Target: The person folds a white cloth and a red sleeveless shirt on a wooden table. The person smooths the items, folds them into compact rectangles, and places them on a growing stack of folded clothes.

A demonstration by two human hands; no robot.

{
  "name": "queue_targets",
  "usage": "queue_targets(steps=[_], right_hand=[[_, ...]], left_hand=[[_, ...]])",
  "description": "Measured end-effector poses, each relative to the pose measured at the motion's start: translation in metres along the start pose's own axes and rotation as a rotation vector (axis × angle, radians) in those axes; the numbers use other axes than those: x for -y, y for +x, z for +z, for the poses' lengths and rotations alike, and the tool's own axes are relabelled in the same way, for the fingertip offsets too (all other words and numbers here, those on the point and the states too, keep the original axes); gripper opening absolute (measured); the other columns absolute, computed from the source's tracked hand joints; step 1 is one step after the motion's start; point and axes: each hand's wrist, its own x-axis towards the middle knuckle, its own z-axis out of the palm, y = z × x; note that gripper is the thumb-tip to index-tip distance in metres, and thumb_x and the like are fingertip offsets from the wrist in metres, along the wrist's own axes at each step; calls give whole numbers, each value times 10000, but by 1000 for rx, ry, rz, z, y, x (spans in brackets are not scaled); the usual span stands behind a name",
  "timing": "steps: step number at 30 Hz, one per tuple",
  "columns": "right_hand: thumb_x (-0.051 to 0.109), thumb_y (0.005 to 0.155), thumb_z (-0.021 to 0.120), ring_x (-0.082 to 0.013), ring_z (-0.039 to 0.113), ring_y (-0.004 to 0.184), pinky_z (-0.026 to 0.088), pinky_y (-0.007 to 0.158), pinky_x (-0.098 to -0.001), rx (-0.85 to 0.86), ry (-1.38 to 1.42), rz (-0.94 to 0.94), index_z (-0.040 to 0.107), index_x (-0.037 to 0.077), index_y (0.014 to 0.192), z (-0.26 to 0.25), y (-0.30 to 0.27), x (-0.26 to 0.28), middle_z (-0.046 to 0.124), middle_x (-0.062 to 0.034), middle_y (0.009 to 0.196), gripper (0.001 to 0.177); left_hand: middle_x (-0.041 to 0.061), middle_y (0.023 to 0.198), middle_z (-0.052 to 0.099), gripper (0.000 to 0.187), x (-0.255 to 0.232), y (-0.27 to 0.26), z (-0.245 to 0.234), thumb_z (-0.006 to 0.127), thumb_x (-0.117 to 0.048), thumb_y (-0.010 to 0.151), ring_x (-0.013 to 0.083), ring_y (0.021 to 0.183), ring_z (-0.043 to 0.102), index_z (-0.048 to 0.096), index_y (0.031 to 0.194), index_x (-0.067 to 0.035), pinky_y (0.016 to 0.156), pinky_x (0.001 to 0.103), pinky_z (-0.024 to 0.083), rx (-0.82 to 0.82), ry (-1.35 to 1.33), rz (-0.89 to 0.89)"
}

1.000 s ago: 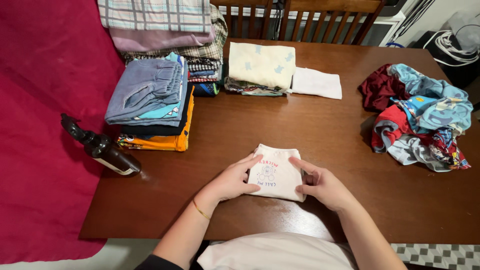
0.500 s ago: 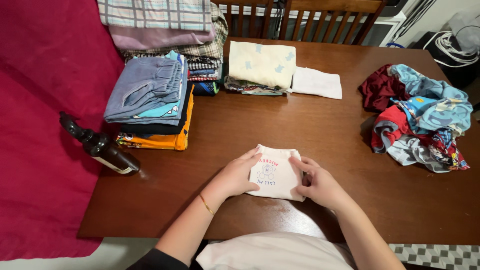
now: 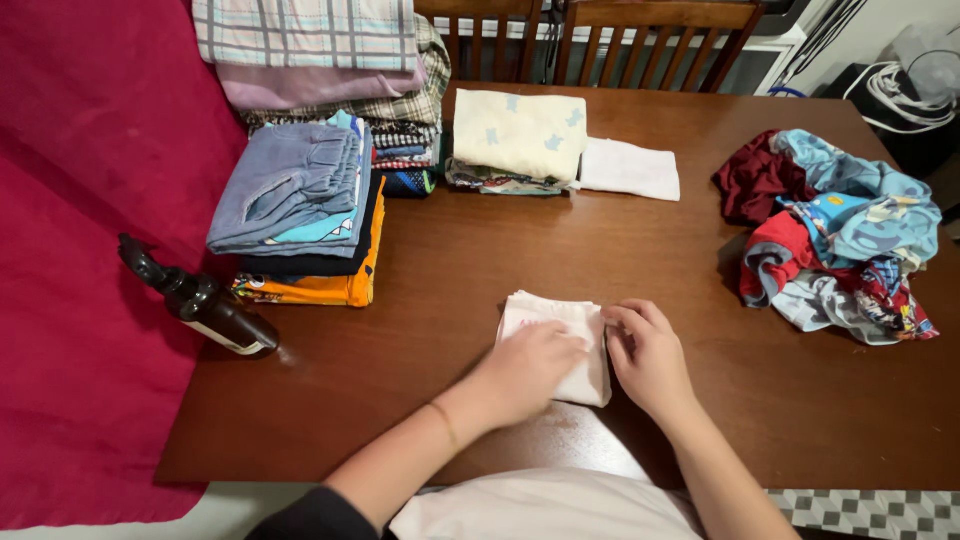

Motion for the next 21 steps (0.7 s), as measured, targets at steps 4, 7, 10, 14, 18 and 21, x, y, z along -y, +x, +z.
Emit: queue_targets(steps=[4, 7, 10, 14, 18, 21], right_hand=[[39, 901, 675, -244, 722, 870, 572, 745, -319, -101, 24, 7, 727, 29, 1077, 5, -7, -17, 678, -123, 1121, 184], [44, 913, 663, -238, 738, 869, 585, 746, -320, -101, 73, 65, 720, 32, 1064, 6, -8, -25, 686, -118, 1131, 162], [48, 905, 657, -242, 745, 876, 595, 747, -321, -59, 142, 58, 711, 32, 1064, 11, -9, -24, 675, -128, 1150, 169], [51, 889, 680, -265, 726, 905, 587, 771, -335, -71, 92, 17, 716, 29, 1076, 12, -11, -23, 663, -145, 1165, 192], [61, 907, 671, -261, 721, 911, 584, 783, -337, -97, 73, 18, 715, 35, 1079, 10, -10, -23, 666, -136, 1144, 179], [58, 902, 668, -265, 704, 892, 569, 767, -340, -133, 54, 9, 718, 35, 1066, 9, -8, -23, 667, -133, 1148, 173]], left_hand=[[93, 1549, 470, 502, -5, 5, 16, 572, -246, 966, 330, 1485, 329, 567, 1424, -42, 1192, 548, 250, 61, 114, 105], [88, 1612, 384, 554, -3, 7, 23, 532, -327, 988, 331, 1522, 247, 524, 1485, -81, 1211, 590, 160, 116, 174, 91], [84, 1640, 353, 486, 2, 7, 26, 492, -364, 1012, 331, 1544, 221, 549, 1451, -164, 1216, 613, 130, 170, 212, 74], [90, 1652, 331, 427, 2, 8, 29, 471, -384, 1027, 324, 1563, 192, 571, 1408, -220, 1220, 628, 112, 215, 192, 47], [112, 1606, 374, 489, -3, 13, 22, 535, -387, 980, 333, 1511, 243, 571, 1419, -176, 1178, 626, 151, 191, 195, 75], [103, 1505, 480, 573, 5, 36, 9, 637, -391, 894, 309, 1420, 384, 580, 1407, -142, 1121, 552, 289, 206, 214, 12]])
